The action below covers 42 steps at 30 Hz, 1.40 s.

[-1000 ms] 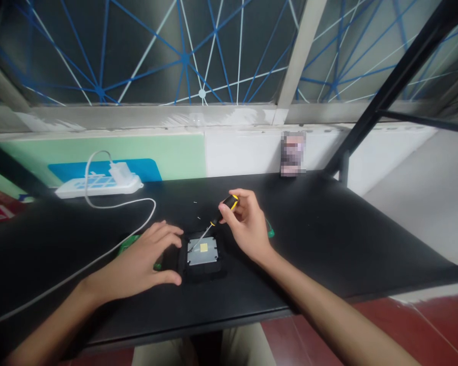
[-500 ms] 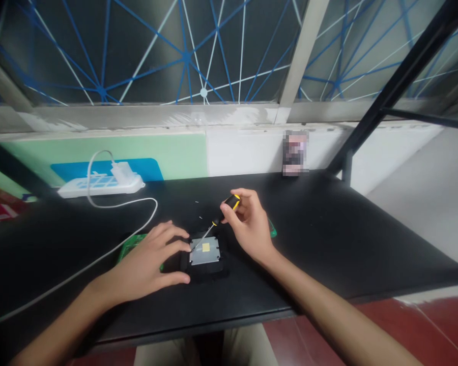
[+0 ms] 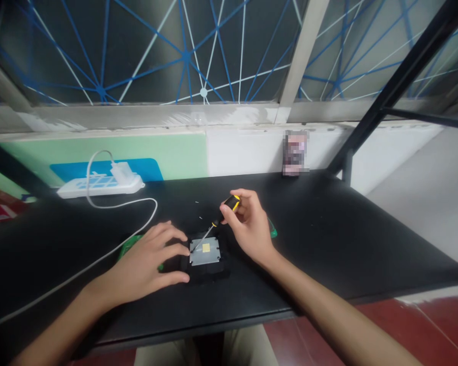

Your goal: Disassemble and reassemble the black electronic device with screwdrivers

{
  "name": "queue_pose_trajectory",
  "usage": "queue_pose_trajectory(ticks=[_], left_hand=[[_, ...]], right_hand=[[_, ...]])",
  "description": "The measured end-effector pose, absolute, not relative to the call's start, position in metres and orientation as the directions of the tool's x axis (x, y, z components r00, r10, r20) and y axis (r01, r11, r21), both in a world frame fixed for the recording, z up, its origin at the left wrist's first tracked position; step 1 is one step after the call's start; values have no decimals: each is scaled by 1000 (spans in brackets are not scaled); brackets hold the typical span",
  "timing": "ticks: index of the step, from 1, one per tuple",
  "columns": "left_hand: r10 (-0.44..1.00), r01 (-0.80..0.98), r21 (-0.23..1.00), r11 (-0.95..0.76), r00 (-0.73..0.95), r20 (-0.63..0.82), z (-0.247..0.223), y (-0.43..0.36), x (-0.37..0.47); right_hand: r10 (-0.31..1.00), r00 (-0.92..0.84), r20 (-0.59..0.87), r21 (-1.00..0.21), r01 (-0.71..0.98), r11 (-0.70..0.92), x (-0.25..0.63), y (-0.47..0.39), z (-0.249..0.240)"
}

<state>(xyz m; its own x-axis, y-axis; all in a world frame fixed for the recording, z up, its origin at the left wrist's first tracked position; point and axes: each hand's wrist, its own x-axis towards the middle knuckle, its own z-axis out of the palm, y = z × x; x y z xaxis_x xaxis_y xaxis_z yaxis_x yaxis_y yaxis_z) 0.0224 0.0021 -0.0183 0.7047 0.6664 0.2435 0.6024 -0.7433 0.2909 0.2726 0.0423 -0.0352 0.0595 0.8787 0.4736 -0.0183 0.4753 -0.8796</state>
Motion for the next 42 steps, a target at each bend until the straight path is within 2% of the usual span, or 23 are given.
queue_pose_trajectory(ticks=[13,42], left_hand=[[599,544,252,-800,717,355,-27,4,21],[632,585,240,-774,696,341,-27,4,19]], right_hand=[[875,67,480,-877,0,481,272,42,-35],[873,57,484,-875,10,485,272,40,-34]])
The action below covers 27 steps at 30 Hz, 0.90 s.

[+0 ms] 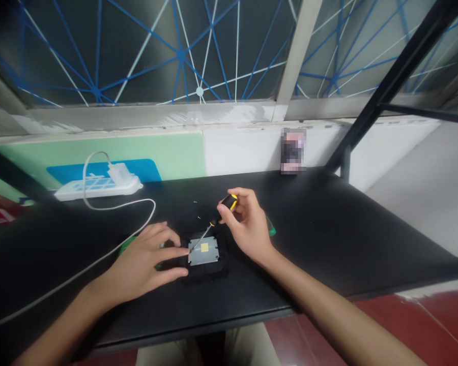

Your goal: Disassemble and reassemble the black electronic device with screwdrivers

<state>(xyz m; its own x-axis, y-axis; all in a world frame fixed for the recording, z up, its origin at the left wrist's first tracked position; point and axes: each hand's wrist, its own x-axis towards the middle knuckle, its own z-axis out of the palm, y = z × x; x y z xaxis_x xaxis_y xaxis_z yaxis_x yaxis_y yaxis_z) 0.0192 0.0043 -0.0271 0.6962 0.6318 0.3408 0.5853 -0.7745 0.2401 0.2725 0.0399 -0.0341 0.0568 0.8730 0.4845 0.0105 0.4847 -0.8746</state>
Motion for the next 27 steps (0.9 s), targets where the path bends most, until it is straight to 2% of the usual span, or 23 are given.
queue_pose_trajectory(ticks=[4,14,27], left_hand=[[634,595,220,-773,701,328,-27,4,19],[568,582,78,-809,741,358,-29,7,21],[567,583,66,-810,748,345,-27,5,21]], right_hand=[[871,57,487,-873,10,487,272,40,-34],[845,90,527,-850,34,526,272,38,-32],[856,70,513,-858,18,513,271,37,-32]])
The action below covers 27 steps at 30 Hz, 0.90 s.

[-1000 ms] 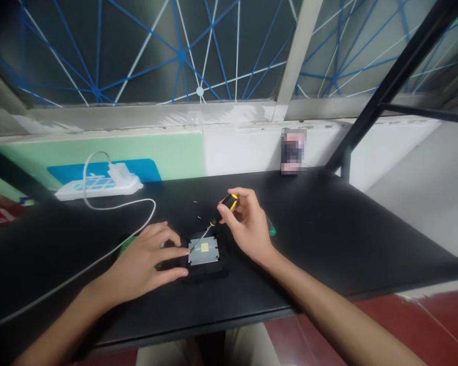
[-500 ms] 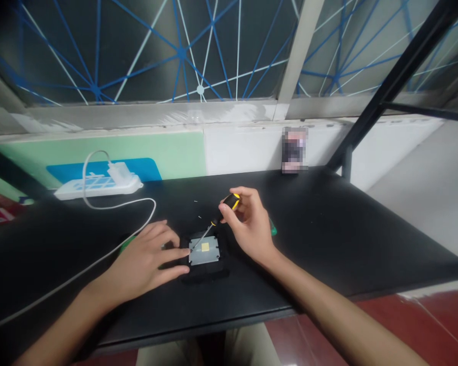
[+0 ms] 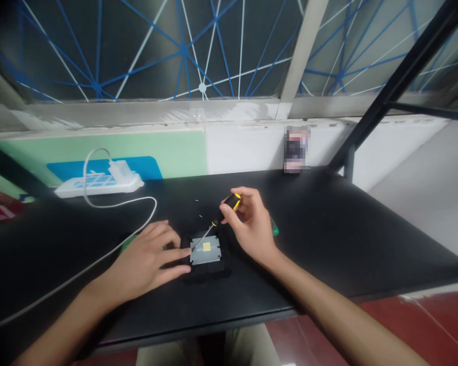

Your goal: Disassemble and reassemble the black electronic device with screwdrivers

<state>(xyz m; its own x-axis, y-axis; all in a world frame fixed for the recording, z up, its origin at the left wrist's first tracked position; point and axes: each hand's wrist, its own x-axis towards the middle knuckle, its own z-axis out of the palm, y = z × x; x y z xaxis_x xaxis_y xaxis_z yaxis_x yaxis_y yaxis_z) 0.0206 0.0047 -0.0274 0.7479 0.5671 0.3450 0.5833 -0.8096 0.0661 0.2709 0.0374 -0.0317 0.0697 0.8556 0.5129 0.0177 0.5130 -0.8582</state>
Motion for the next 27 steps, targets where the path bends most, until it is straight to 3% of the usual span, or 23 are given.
queue_pose_trajectory(ticks=[7,20,27], left_hand=[[563,580,57,-812,754,339,-28,5,22],[559,575,69,-815,750,354,-28,4,23],[577,582,97,-807,745,335,-28,4,23]], right_hand=[[870,45,490,-871,9,490,270,37,-31],[801,2,599,-799,78,597,265,28,-30],[701,-216,679,-682,166,712,260,26,-16]])
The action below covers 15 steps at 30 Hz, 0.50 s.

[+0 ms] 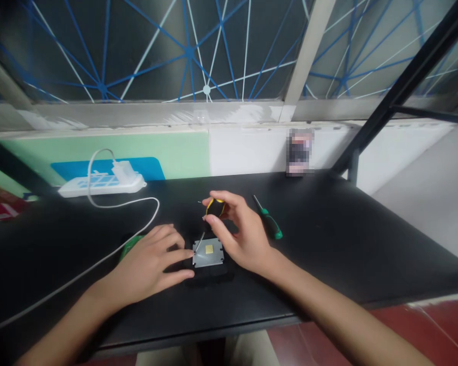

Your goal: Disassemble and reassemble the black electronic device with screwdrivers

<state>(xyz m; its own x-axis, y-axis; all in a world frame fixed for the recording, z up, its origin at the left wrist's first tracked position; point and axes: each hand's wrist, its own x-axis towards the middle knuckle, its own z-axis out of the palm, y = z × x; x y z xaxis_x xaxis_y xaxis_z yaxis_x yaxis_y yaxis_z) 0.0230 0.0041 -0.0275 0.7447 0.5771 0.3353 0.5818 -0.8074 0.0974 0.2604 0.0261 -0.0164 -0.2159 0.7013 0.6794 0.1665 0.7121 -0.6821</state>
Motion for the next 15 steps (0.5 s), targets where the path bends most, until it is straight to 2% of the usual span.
queue_pose_trajectory(ticks=[4,6,15], left_hand=[[592,588,125,-799,735,330,-26,4,23],[605,597,134,-791,731,316,-26,4,24],[649,639,133,-758,716,257,-26,3,24]], right_hand=[[527,-389,755,-458,262,849,251,27,0],[471,-449,759,-388,269,882,247,29,5],[440,-479,760,-382,220,898,235,26,7]])
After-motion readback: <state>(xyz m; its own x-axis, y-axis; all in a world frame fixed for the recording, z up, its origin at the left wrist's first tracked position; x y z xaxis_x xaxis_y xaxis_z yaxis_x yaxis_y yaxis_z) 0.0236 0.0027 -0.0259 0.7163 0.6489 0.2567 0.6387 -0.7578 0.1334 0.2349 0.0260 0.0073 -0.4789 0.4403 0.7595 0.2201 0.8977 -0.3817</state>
